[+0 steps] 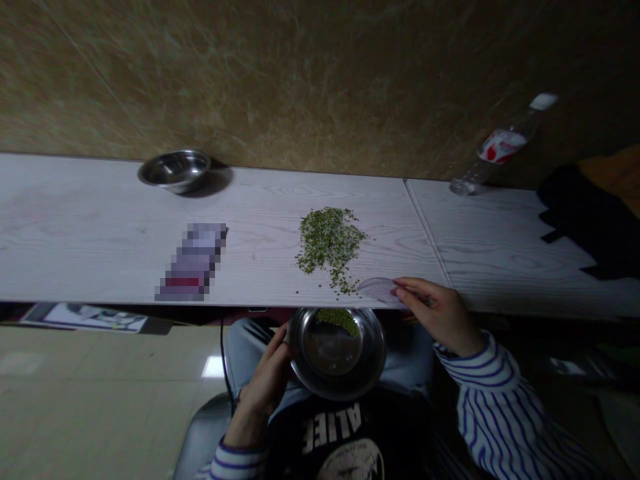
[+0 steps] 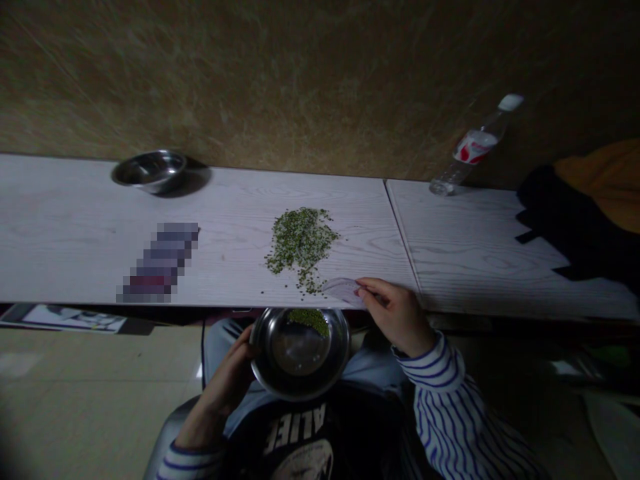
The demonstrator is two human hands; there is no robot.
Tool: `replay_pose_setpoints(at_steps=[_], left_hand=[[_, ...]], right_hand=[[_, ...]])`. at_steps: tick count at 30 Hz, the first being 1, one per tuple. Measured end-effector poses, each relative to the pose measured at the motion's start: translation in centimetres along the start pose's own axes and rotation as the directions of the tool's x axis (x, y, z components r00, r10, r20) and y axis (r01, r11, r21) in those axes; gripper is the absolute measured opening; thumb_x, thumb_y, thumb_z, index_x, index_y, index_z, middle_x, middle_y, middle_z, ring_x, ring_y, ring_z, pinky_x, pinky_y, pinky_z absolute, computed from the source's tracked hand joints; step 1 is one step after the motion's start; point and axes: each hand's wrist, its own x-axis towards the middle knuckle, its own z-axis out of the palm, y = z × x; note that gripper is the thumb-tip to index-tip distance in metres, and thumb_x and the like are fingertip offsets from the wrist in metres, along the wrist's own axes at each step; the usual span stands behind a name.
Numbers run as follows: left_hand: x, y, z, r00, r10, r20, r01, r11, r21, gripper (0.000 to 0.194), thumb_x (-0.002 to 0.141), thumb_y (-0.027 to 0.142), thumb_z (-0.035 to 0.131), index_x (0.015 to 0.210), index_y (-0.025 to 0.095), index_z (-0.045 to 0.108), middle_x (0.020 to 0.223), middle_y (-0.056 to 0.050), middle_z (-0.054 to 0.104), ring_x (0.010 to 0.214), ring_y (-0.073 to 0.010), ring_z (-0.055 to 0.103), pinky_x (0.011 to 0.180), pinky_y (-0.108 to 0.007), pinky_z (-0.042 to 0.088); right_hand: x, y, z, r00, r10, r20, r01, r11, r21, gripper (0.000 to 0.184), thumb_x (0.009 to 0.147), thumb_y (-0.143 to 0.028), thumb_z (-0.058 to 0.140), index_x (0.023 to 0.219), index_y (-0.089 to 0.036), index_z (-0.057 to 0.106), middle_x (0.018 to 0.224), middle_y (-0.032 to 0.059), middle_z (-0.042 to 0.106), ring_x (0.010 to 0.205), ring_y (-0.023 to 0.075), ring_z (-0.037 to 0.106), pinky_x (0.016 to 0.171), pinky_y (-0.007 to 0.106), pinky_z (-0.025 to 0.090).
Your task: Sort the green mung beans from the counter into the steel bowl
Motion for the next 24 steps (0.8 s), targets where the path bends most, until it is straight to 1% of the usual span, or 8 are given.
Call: replay_pose_setpoints(at_steps=[3,5,10,14,16,21,24], left_hand=[[0.08,-0.14,-0.14,1.0,-0.009,0.022,0.009,1.0,-0.007,0.048,0.059,0.02,0.073,0.107,0.021,0.073,0.084,0.0,0.074,0.08,-0.0203,0.062,0.072,-0.029,0.045],[0.08,-0.11,-0.13,1.0,-0.025,0.016,0.025,1.0,-0.006,0.05,0.059,0.021,0.074,0.109,0.021,0.072,0.082,0.0,0.073,0.076,-0.0195,0.061,0.068,-0.028,0.045],[0.04,-0.04,-0.12,0.999,-0.034,0.001,0.034,0.999,-0.001,0.055,0.058,0.022,0.075,0.113,0.019,0.07,0.082,-0.001,0.074,0.077,-0.0196,0.061,0.067,-0.028,0.045],[0.03,-0.06,-0.27,1.0,-0.029,0.003,0.029,1.0,-0.007,0.056,0.059,0.022,0.075,0.114,0.02,0.07,0.09,-0.002,0.076,0.083,-0.0209,0.063,0.071,-0.029,0.046],[-0.05,0.0,-0.26,1.0,-0.009,-0.02,0.009,1.0,-0.014,0.054,0.057,0.021,0.076,0.111,0.02,0.071,0.089,-0.002,0.075,0.086,-0.0213,0.063,0.072,-0.028,0.045],[-0.3,0.24,-0.08,0.999,-0.029,-0.038,0.029,1.0,-0.005,0.054,0.057,0.023,0.077,0.11,0.021,0.071,0.081,0.0,0.073,0.081,-0.0218,0.063,0.069,-0.029,0.046],[-0.3,0.25,-0.04,0.999,-0.029,-0.038,0.029,1.0,0.001,0.058,0.057,0.023,0.076,0.114,0.02,0.07,0.09,-0.002,0.075,0.081,-0.0218,0.063,0.067,-0.029,0.046]], right_hand=[[0.08,0.02,0.09,1.0,-0.017,-0.002,0.017,1.0,0.001,0.026,0.081,-0.037,0.067,0.096,-0.021,0.081,0.093,0.0086,0.082,0.088,0.0263,0.077,0.084,0.04,0.063],[0.15,-0.03,0.24,1.0,-0.029,0.009,0.029,1.0,0.003,0.025,0.082,-0.036,0.067,0.096,-0.021,0.081,0.094,0.0086,0.082,0.088,0.0258,0.077,0.084,0.04,0.063],[0.38,-0.3,0.65,0.998,-0.054,0.028,0.054,0.999,-0.002,0.024,0.084,-0.034,0.066,0.098,-0.021,0.081,0.094,0.0075,0.082,0.087,0.0245,0.078,0.084,0.038,0.063],[0.49,-0.34,0.68,0.995,-0.089,0.04,0.09,0.996,-0.023,0.024,0.084,-0.033,0.066,0.098,-0.02,0.081,0.095,0.0081,0.082,0.088,0.0246,0.078,0.082,0.037,0.064],[0.43,-0.23,0.6,0.995,-0.092,0.042,0.094,0.995,-0.035,0.025,0.084,-0.033,0.066,0.099,-0.02,0.081,0.095,0.0084,0.082,0.088,0.0246,0.078,0.081,0.036,0.064],[0.08,0.03,0.32,0.996,-0.076,0.043,0.078,0.996,-0.045,0.025,0.085,-0.033,0.066,0.1,-0.019,0.081,0.094,0.0083,0.082,0.086,0.0243,0.078,0.081,0.036,0.064],[-0.06,0.0,0.23,0.996,-0.078,0.047,0.08,0.996,-0.037,0.025,0.085,-0.033,0.065,0.099,-0.019,0.081,0.093,0.0083,0.082,0.085,0.0242,0.078,0.079,0.036,0.064]])
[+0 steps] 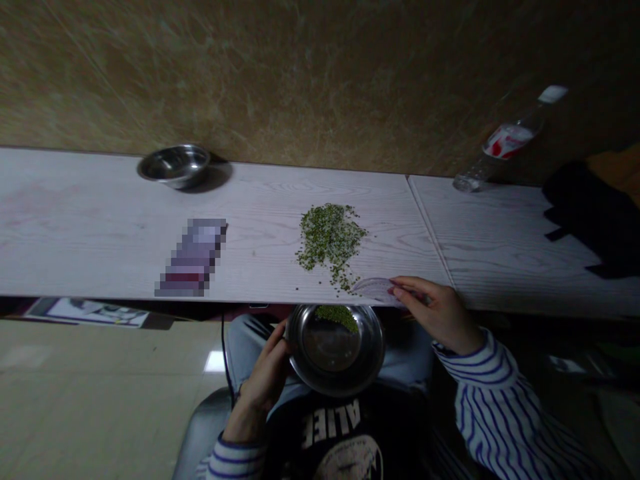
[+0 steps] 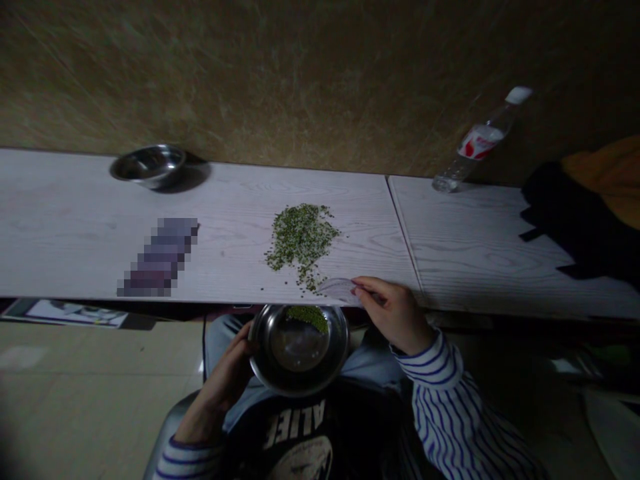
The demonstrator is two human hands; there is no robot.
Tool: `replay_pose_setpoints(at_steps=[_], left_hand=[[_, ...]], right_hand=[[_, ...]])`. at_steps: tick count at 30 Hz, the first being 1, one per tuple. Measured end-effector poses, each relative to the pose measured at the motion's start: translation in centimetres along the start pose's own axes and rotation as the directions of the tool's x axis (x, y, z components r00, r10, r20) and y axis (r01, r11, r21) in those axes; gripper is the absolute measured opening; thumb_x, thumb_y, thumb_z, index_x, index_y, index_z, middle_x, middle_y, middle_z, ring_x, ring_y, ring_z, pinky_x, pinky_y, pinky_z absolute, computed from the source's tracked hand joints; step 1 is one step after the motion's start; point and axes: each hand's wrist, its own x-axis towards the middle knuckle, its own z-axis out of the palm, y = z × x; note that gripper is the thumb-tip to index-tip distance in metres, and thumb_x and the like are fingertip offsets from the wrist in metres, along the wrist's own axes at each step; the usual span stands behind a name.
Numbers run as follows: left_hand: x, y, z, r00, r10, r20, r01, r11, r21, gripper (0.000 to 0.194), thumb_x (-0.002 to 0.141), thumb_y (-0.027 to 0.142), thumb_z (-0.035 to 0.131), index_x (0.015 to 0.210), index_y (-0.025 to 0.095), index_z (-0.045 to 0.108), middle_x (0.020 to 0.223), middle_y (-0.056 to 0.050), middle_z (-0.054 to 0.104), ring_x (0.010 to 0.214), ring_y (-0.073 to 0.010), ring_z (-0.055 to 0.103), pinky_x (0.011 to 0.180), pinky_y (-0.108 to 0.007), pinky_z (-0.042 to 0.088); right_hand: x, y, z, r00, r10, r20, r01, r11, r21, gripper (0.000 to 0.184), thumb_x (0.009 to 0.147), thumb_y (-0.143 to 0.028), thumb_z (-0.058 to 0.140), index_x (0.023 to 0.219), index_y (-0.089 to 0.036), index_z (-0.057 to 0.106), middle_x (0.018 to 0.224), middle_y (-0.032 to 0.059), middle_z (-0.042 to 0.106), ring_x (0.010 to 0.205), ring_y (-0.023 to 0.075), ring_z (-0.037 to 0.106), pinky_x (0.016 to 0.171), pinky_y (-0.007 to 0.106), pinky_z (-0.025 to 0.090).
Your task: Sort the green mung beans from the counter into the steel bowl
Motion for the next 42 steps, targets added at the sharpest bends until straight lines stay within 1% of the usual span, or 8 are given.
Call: replay_pose_setpoints(at_steps=[6,13,16,19,26,33,37,42], left_hand=[[0.09,-0.12,-0.11,1.0,-0.018,0.002,0.018,1.0,-0.009,0.065,0.057,0.025,0.08,0.12,0.02,0.067,0.097,-0.005,0.076,0.083,-0.0239,0.065,0.065,-0.031,0.048],[0.19,-0.07,-0.2,1.0,0.01,0.012,-0.01,1.0,-0.014,0.058,0.058,0.025,0.08,0.115,0.02,0.07,0.096,-0.004,0.077,0.085,-0.0237,0.065,0.07,-0.03,0.047],[0.29,-0.15,-0.16,1.0,0.019,0.025,-0.019,1.0,-0.016,0.055,0.059,0.025,0.08,0.113,0.021,0.072,0.094,-0.003,0.077,0.082,-0.0215,0.063,0.071,-0.03,0.046],[0.29,-0.2,-0.16,0.999,0.022,0.036,-0.022,1.0,-0.018,0.051,0.058,0.025,0.081,0.109,0.022,0.074,0.09,-0.002,0.077,0.083,-0.022,0.064,0.073,-0.03,0.046],[0.05,-0.02,-0.09,1.0,0.019,0.021,-0.019,0.999,-0.034,0.054,0.057,0.024,0.082,0.11,0.021,0.073,0.091,-0.003,0.077,0.083,-0.0221,0.064,0.072,-0.03,0.046],[0.11,-0.17,-0.1,1.0,-0.014,0.004,0.014,1.0,-0.023,0.059,0.055,0.022,0.079,0.113,0.019,0.07,0.087,-0.003,0.076,0.081,-0.022,0.063,0.069,-0.029,0.044],[-0.02,0.03,0.02,1.0,-0.001,0.015,0.002,1.0,-0.023,0.058,0.057,0.021,0.078,0.114,0.019,0.07,0.093,-0.004,0.077,0.085,-0.0228,0.064,0.072,-0.03,0.045],[-0.24,0.27,0.28,1.0,-0.005,0.004,0.005,1.0,-0.01,0.056,0.055,0.022,0.079,0.11,0.02,0.072,0.089,-0.003,0.076,0.085,-0.0242,0.065,0.071,-0.031,0.045]], right_hand=[[-0.01,-0.17,0.04,1.0,-0.01,0.007,0.01,1.0,-0.008,0.025,0.085,-0.033,0.066,0.101,-0.019,0.081,0.094,0.0082,0.082,0.085,0.0238,0.078,0.079,0.035,0.064],[-0.11,-0.17,-0.03,1.0,0.005,0.0,-0.005,1.0,0.011,0.025,0.084,-0.032,0.066,0.099,-0.019,0.081,0.091,0.0082,0.082,0.082,0.0234,0.078,0.076,0.034,0.064],[-0.17,-0.22,-0.05,1.0,-0.002,0.003,0.002,1.0,0.001,0.025,0.084,-0.032,0.066,0.099,-0.019,0.081,0.092,0.008,0.082,0.084,0.0235,0.078,0.078,0.034,0.064],[-0.23,-0.27,0.0,1.0,-0.007,0.011,0.007,1.0,-0.013,0.024,0.085,-0.032,0.066,0.099,-0.02,0.081,0.094,0.008,0.082,0.085,0.0233,0.078,0.078,0.034,0.064],[-0.1,-0.54,0.25,0.999,-0.031,0.023,0.031,0.999,-0.01,0.024,0.086,-0.031,0.065,0.101,-0.021,0.081,0.095,0.0073,0.082,0.087,0.0225,0.078,0.082,0.033,0.063],[0.18,-0.44,0.2,1.0,-0.001,-0.009,0.001,1.0,0.002,0.025,0.086,-0.032,0.065,0.1,-0.019,0.08,0.093,0.0081,0.082,0.084,0.0233,0.078,0.079,0.035,0.064],[0.17,-0.46,0.21,1.0,0.009,-0.011,-0.009,1.0,0.004,0.025,0.085,-0.032,0.065,0.1,-0.019,0.08,0.093,0.0083,0.082,0.084,0.0236,0.078,0.08,0.036,0.064],[0.38,-0.49,0.55,1.0,0.01,-0.015,-0.009,1.0,0.02,0.023,0.085,-0.032,0.066,0.099,-0.021,0.08,0.096,0.0075,0.082,0.087,0.0239,0.078,0.081,0.035,0.064]])
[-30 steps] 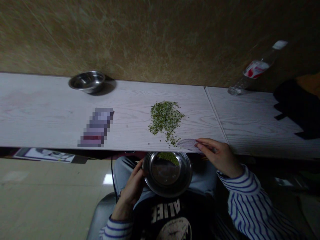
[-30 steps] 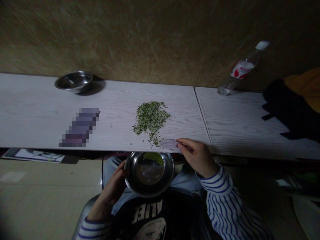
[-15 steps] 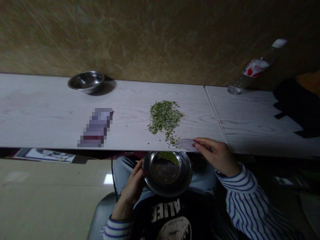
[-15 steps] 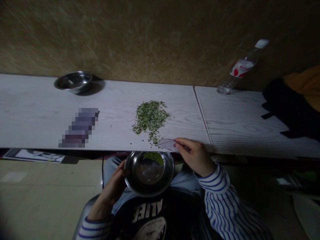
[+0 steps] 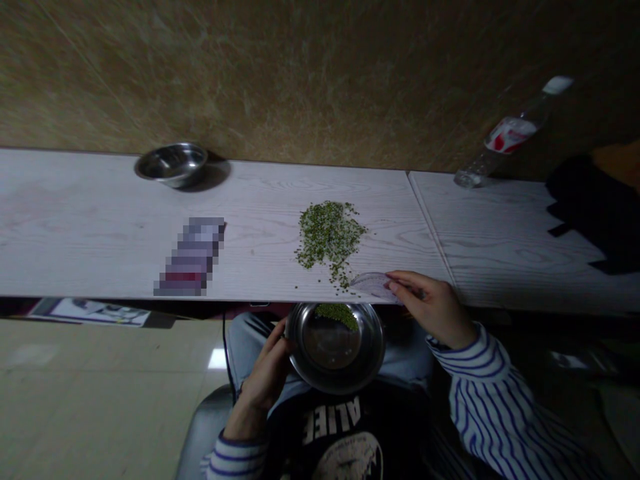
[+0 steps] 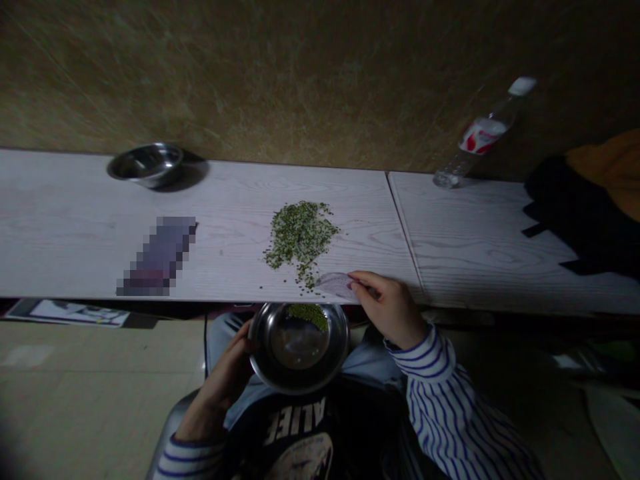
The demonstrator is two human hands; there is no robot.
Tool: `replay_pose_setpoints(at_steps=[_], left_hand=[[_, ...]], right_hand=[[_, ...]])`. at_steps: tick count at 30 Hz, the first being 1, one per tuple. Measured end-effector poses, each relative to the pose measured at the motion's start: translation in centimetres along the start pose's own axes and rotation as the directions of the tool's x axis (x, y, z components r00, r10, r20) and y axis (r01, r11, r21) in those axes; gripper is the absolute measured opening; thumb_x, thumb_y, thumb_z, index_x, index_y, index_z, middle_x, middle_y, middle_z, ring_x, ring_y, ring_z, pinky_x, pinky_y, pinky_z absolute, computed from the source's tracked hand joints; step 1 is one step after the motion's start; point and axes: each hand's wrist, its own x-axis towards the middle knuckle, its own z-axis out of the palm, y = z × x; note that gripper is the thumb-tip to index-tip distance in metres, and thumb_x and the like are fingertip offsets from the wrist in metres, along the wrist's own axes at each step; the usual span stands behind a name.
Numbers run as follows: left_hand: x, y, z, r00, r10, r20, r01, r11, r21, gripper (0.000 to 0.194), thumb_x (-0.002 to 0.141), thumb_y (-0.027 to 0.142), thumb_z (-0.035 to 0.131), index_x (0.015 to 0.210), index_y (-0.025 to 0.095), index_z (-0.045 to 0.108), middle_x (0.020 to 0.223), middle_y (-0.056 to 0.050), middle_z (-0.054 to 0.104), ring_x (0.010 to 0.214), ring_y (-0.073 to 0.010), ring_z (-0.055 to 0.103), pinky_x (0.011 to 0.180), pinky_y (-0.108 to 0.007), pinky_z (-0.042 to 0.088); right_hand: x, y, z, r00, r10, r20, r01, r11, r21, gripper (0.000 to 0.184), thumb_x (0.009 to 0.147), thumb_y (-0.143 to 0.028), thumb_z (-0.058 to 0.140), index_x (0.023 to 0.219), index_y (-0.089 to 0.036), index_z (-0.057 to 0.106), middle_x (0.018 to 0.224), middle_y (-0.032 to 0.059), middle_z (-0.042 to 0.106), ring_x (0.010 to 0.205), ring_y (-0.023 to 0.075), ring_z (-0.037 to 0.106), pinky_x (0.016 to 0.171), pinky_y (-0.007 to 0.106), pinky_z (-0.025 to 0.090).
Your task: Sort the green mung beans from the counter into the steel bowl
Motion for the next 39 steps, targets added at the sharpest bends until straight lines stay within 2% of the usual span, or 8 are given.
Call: replay_pose_setpoints(at_steps=[7,12,18,27,34,39], left_hand=[[0.5,-0.5,-0.7,0.998,0.053,0.043,-0.053,0.998,-0.015,0.052,0.06,0.021,0.078,0.112,0.02,0.074,0.102,-0.005,0.078,0.094,-0.0242,0.066,0.077,-0.03,0.047],[0.6,-0.6,-0.8,0.998,0.034,0.044,-0.034,0.999,-0.008,0.051,0.061,0.02,0.076,0.112,0.02,0.074,0.092,-0.003,0.077,0.086,-0.0226,0.065,0.073,-0.03,0.047],[0.5,-0.4,-0.7,0.999,0.025,0.024,-0.025,1.0,0.019,0.054,0.062,0.02,0.074,0.116,0.02,0.071,0.09,-0.003,0.075,0.08,-0.0206,0.063,0.066,-0.027,0.045],[0.3,-0.3,-0.8,0.999,0.033,0.039,-0.034,0.999,0.025,0.053,0.063,0.023,0.075,0.116,0.02,0.072,0.095,-0.004,0.076,0.086,-0.0242,0.065,0.071,-0.03,0.047],[0.4,-0.3,-1.0,0.999,0.035,0.016,-0.035,0.999,0.008,0.055,0.063,0.023,0.076,0.118,0.023,0.071,0.092,-0.002,0.075,0.084,-0.0226,0.064,0.073,-0.031,0.047],[0.4,0.0,-0.6,0.999,0.043,0.002,-0.043,0.999,0.015,0.057,0.059,0.023,0.075,0.116,0.021,0.073,0.104,-0.005,0.077,0.096,-0.0265,0.065,0.074,-0.031,0.046]], right_hand=[[0.4,0.4,0.0,1.0,-0.019,0.002,0.019,0.999,-0.033,0.025,0.086,-0.033,0.065,0.102,-0.021,0.08,0.097,0.0078,0.082,0.088,0.0248,0.078,0.083,0.037,0.063],[0.4,0.2,0.2,1.0,-0.017,0.007,0.017,1.0,-0.007,0.025,0.086,-0.033,0.065,0.102,-0.02,0.081,0.096,0.0083,0.082,0.089,0.0247,0.077,0.085,0.037,0.063],[0.5,0.0,0.6,0.999,-0.034,0.02,0.034,0.999,0.002,0.023,0.086,-0.032,0.066,0.101,-0.021,0.081,0.096,0.0072,0.082,0.09,0.0245,0.077,0.088,0.038,0.062],[0.7,0.1,1.0,0.999,-0.036,0.016,0.036,0.999,0.011,0.023,0.087,-0.032,0.066,0.101,-0.022,0.081,0.097,0.0071,0.082,0.09,0.0241,0.078,0.088,0.038,0.062],[1.8,0.3,0.7,0.999,-0.033,-0.019,0.033,0.999,0.002,0.025,0.085,-0.032,0.065,0.1,-0.02,0.081,0.097,0.0085,0.082,0.089,0.025,0.077,0.085,0.038,0.063],[2.3,0.2,0.6,0.999,-0.03,-0.032,0.03,1.0,0.005,0.024,0.085,-0.033,0.066,0.099,-0.021,0.081,0.096,0.0078,0.082,0.089,0.025,0.077,0.086,0.038,0.063]])
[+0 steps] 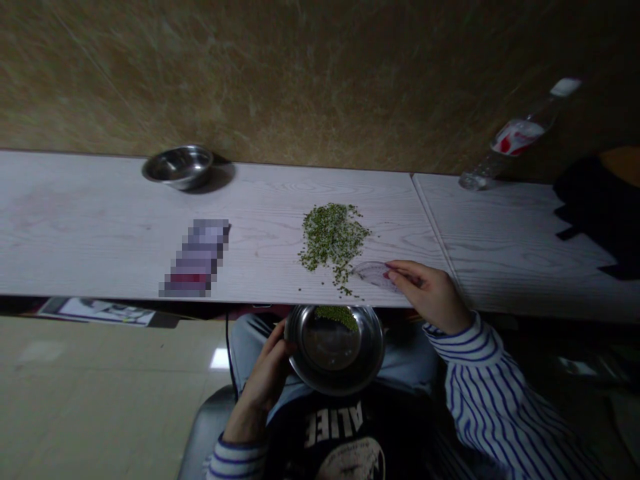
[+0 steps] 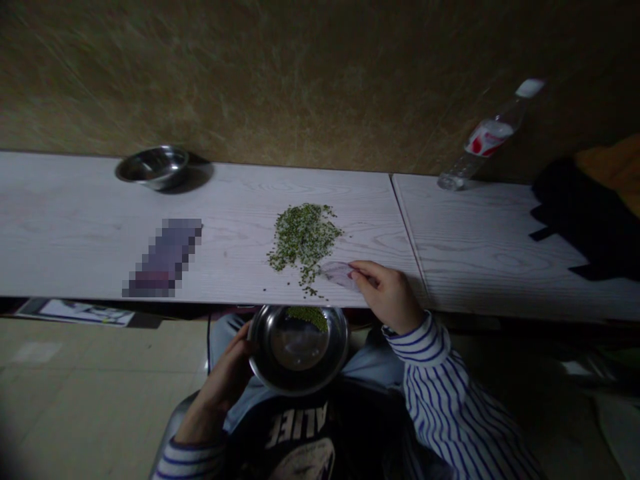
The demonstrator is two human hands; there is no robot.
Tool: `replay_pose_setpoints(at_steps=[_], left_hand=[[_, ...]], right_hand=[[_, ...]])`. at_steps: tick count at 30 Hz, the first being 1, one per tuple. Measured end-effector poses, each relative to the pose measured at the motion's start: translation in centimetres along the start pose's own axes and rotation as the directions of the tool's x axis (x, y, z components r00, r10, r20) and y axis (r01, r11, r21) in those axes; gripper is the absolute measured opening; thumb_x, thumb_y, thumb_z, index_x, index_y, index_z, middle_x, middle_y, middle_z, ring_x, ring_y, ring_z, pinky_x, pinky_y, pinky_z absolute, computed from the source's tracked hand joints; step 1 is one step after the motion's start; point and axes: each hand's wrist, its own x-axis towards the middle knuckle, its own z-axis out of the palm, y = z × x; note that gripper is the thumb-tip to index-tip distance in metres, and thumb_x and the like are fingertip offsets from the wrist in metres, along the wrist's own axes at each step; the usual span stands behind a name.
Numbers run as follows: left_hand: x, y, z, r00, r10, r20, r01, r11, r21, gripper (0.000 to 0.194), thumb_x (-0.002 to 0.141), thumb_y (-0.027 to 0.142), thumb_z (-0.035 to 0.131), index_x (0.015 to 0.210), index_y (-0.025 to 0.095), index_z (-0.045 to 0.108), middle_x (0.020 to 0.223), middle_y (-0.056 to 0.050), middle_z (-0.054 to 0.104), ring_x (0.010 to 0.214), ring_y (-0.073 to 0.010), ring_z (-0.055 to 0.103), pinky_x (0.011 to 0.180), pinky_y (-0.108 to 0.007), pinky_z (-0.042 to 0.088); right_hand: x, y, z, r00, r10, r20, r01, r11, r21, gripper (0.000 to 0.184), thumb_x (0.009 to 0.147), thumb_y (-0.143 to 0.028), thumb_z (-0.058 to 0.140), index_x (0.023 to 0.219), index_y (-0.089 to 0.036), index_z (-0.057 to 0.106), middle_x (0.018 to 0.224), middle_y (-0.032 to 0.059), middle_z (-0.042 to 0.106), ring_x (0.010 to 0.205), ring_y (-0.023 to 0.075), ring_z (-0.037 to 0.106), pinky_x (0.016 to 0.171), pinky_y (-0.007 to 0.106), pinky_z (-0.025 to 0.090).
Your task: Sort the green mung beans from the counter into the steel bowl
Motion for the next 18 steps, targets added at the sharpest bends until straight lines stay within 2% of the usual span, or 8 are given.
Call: replay_pose_setpoints(at_steps=[4,12,18], left_hand=[[-0.03,-0.04,0.01,1.0,-0.006,0.001,0.006,1.0,0.016,0.058,0.059,0.024,0.075,0.116,0.022,0.072,0.102,-0.005,0.076,0.096,-0.028,0.065,0.073,-0.032,0.047],[0.1,-0.45,-0.53,1.0,-0.018,0.022,0.018,1.0,-0.006,0.056,0.063,0.021,0.073,0.119,0.022,0.069,0.098,-0.004,0.076,0.087,-0.0233,0.065,0.067,-0.029,0.047],[0.05,-0.28,-0.27,1.0,-0.023,0.014,0.023,1.0,-0.015,0.056,0.062,0.02,0.074,0.118,0.021,0.07,0.094,-0.004,0.076,0.084,-0.0225,0.064,0.067,-0.028,0.046]], right_hand=[[-0.03,-0.19,0.31,1.0,-0.011,0.014,0.011,1.0,0.003,0.025,0.086,-0.033,0.066,0.101,-0.021,0.081,0.096,0.0076,0.082,0.09,0.0249,0.077,0.085,0.038,0.063],[-0.58,-0.61,0.54,0.997,-0.04,0.069,0.041,0.999,-0.006,0.024,0.087,-0.031,0.064,0.102,-0.021,0.081,0.098,0.0073,0.082,0.09,0.0246,0.077,0.085,0.038,0.063],[-0.96,-0.24,0.07,0.998,-0.009,0.059,0.008,1.0,0.018,0.025,0.086,-0.032,0.066,0.102,-0.021,0.081,0.097,0.0075,0.082,0.091,0.0248,0.077,0.086,0.037,0.063]])
